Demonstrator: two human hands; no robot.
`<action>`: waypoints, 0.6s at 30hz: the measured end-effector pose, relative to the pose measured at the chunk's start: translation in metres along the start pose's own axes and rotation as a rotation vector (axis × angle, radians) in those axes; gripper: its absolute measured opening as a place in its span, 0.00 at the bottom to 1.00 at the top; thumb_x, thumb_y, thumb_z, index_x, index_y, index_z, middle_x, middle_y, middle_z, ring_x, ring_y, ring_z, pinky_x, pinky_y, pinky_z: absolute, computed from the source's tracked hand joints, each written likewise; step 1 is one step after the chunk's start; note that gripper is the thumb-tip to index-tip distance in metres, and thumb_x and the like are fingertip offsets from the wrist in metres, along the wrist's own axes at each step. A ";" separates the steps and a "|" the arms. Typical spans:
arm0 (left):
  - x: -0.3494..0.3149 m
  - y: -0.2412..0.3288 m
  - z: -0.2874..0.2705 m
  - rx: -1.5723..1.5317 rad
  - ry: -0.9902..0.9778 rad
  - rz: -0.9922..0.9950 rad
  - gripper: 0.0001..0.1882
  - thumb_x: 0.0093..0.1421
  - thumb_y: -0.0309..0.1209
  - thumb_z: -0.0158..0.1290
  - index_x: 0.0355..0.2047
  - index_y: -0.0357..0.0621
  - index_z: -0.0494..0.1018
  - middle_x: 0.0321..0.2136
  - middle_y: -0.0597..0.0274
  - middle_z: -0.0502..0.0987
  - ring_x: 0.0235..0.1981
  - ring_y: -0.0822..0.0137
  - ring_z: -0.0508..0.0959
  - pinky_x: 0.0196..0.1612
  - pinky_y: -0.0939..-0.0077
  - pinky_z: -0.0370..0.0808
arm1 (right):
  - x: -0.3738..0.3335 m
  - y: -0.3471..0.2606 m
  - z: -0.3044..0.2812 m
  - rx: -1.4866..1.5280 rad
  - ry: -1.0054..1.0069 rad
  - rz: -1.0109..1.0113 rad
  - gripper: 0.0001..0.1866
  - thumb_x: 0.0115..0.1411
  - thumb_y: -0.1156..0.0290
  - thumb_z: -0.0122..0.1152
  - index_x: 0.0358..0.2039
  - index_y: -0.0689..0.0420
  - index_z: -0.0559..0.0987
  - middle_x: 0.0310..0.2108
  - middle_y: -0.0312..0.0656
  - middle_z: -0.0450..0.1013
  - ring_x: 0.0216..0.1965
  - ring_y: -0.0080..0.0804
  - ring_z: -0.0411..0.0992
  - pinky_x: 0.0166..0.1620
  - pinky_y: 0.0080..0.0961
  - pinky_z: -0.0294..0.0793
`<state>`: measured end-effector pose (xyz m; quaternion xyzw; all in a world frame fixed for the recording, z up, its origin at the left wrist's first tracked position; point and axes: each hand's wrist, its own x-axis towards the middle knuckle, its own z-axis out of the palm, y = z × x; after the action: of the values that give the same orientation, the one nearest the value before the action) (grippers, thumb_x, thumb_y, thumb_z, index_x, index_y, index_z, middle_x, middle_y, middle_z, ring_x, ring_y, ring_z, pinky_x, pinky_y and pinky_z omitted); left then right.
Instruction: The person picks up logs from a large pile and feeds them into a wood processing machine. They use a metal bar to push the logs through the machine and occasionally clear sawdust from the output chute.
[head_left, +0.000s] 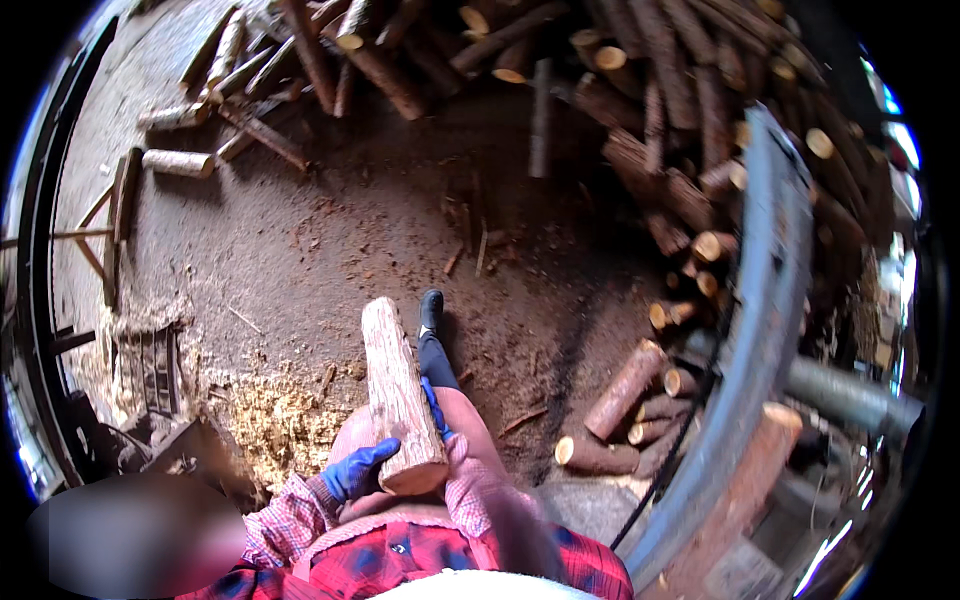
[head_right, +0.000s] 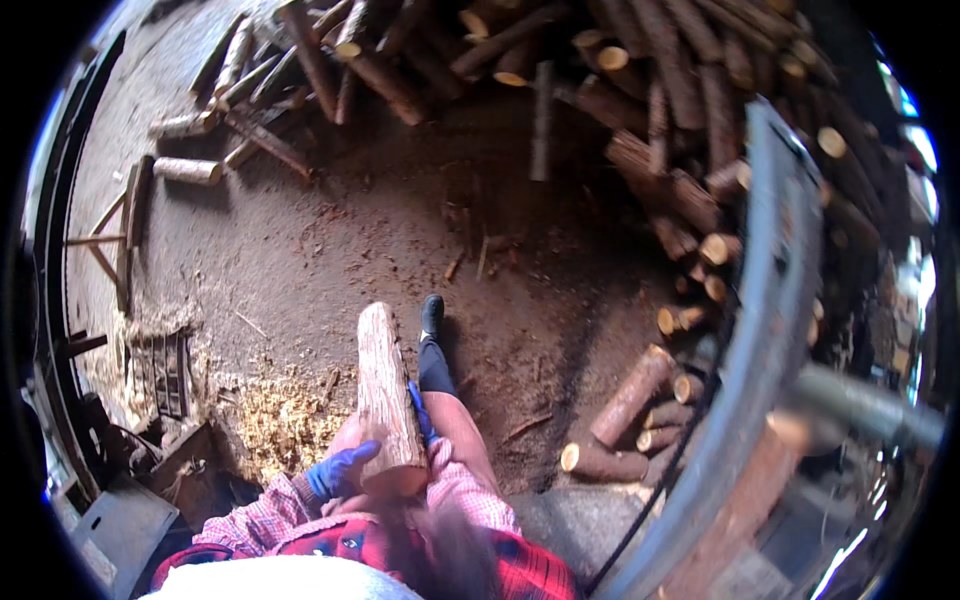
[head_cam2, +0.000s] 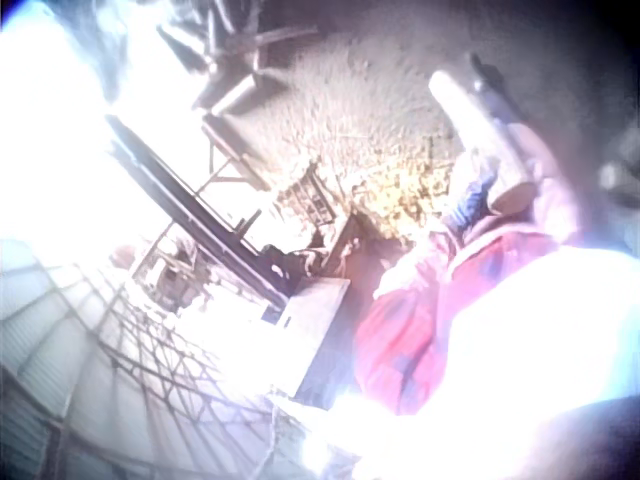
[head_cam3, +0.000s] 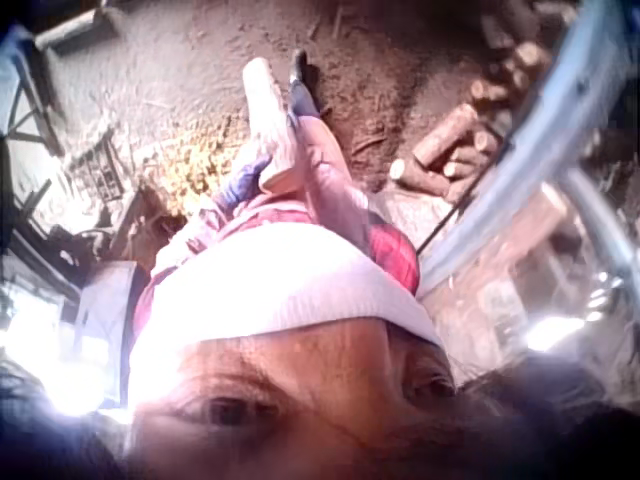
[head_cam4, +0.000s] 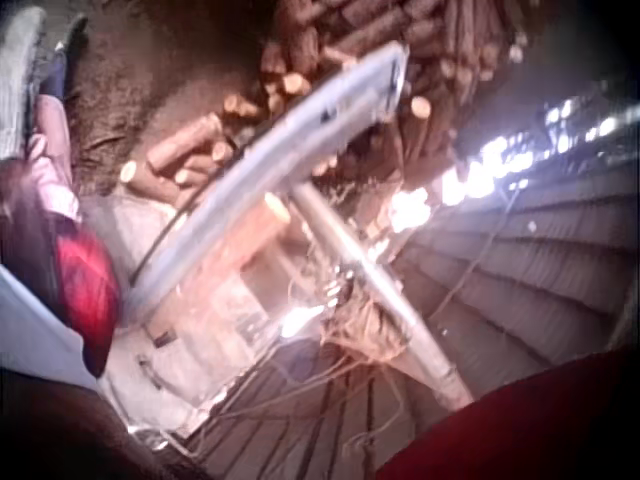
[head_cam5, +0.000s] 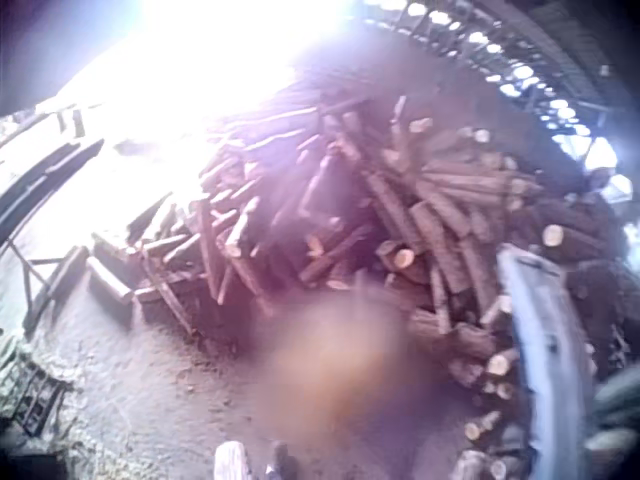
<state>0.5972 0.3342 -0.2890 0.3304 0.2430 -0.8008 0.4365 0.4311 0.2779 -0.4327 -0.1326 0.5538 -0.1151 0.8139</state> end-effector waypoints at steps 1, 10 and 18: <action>-0.013 -0.018 0.012 0.014 0.008 -0.031 0.30 0.61 0.39 0.53 0.60 0.42 0.60 0.54 0.56 0.69 0.55 0.59 0.69 0.61 0.64 0.62 | -0.023 -0.002 -0.003 -0.005 -0.026 -0.051 0.41 0.57 0.49 0.59 0.63 0.61 0.57 0.57 0.47 0.64 0.57 0.35 0.62 0.60 0.32 0.60; -0.036 -0.074 0.165 1.171 -0.421 0.398 0.30 0.62 0.42 0.51 0.60 0.40 0.59 0.48 0.59 0.70 0.45 0.68 0.69 0.50 0.73 0.67 | -0.202 -0.155 -0.066 -0.103 0.035 -0.664 0.42 0.55 0.51 0.62 0.62 0.62 0.58 0.55 0.45 0.65 0.56 0.34 0.62 0.60 0.29 0.59; 0.015 -0.118 0.192 1.065 -0.192 0.617 0.29 0.60 0.30 0.56 0.58 0.38 0.59 0.51 0.53 0.70 0.52 0.65 0.70 0.56 0.72 0.68 | -0.426 -0.453 -0.192 -0.601 0.403 -1.326 0.43 0.53 0.53 0.65 0.62 0.64 0.59 0.54 0.44 0.65 0.56 0.33 0.61 0.59 0.27 0.59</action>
<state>0.4289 0.2551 -0.1607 0.4844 -0.3366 -0.6751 0.4431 0.0804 -0.0217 0.0267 -0.6307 0.5036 -0.4469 0.3858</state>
